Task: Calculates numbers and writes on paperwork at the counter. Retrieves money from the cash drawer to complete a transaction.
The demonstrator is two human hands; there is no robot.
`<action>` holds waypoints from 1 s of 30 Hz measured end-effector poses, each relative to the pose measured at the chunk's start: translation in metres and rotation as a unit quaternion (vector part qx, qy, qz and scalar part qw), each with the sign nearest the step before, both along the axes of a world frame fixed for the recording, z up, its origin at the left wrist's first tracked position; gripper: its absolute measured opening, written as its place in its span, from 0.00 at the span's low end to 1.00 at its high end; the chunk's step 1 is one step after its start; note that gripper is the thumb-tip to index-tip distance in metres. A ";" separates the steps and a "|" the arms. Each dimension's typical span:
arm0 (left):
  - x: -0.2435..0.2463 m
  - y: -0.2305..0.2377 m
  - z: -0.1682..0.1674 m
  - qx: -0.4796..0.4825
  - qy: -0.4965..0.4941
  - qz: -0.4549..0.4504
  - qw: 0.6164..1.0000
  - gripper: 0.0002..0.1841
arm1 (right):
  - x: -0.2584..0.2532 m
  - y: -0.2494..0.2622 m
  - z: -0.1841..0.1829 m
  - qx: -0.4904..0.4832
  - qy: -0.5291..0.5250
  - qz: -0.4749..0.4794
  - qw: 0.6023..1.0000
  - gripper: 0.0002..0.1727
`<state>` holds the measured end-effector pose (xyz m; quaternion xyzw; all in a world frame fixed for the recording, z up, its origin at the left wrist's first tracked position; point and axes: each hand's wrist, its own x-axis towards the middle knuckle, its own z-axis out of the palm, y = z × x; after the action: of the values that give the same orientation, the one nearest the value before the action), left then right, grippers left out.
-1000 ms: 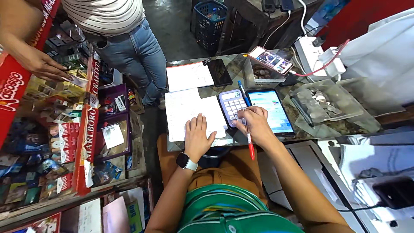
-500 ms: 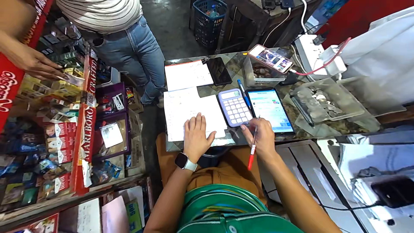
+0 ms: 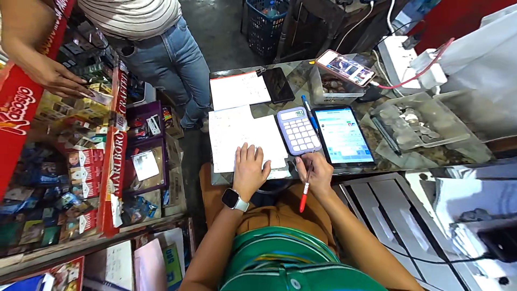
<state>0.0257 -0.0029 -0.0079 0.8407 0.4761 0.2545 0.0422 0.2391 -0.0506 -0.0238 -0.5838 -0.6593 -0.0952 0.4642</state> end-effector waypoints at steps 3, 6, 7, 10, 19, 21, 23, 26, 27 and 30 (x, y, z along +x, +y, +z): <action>0.000 0.000 0.000 -0.005 0.005 0.000 1.000 0.25 | 0.000 0.000 0.001 -0.002 -0.003 0.000 1.000 0.16; 0.000 0.000 0.001 0.000 0.007 0.000 1.000 0.25 | -0.001 0.000 0.001 -0.001 -0.004 0.002 1.000 0.15; 0.001 0.000 0.001 -0.002 0.007 -0.001 1.000 0.25 | -0.001 0.000 0.001 0.000 -0.007 0.001 1.000 0.15; 0.000 0.000 0.001 -0.002 0.005 -0.001 1.000 0.25 | -0.001 0.000 0.001 0.002 -0.014 -0.003 1.000 0.15; 0.002 -0.001 -0.003 0.065 0.012 0.019 0.998 0.23 | -0.001 0.000 0.000 0.000 -0.023 -0.006 1.000 0.15; 0.002 -0.002 -0.005 0.081 0.004 0.021 0.996 0.22 | -0.001 0.000 0.001 -0.001 -0.028 -0.008 1.000 0.15; 0.002 -0.004 -0.008 0.099 -0.009 0.019 0.995 0.20 | -0.001 -0.001 0.001 -0.003 -0.031 -0.012 0.999 0.15; 0.001 -0.005 -0.009 0.112 -0.019 0.021 0.993 0.18 | -0.001 0.000 0.001 -0.004 -0.032 -0.012 0.999 0.15; 0.001 -0.005 -0.009 0.115 -0.018 0.024 0.993 0.18 | -0.001 0.000 0.001 -0.005 -0.031 -0.011 0.999 0.15; 0.002 -0.005 -0.010 0.123 -0.010 0.031 0.992 0.19 | -0.001 0.000 0.000 -0.001 -0.027 -0.009 1.000 0.15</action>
<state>0.0275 -0.0084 -0.0178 0.8218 0.4665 0.3206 -0.0651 0.2379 -0.0504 -0.0241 -0.5872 -0.6666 -0.1149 0.4447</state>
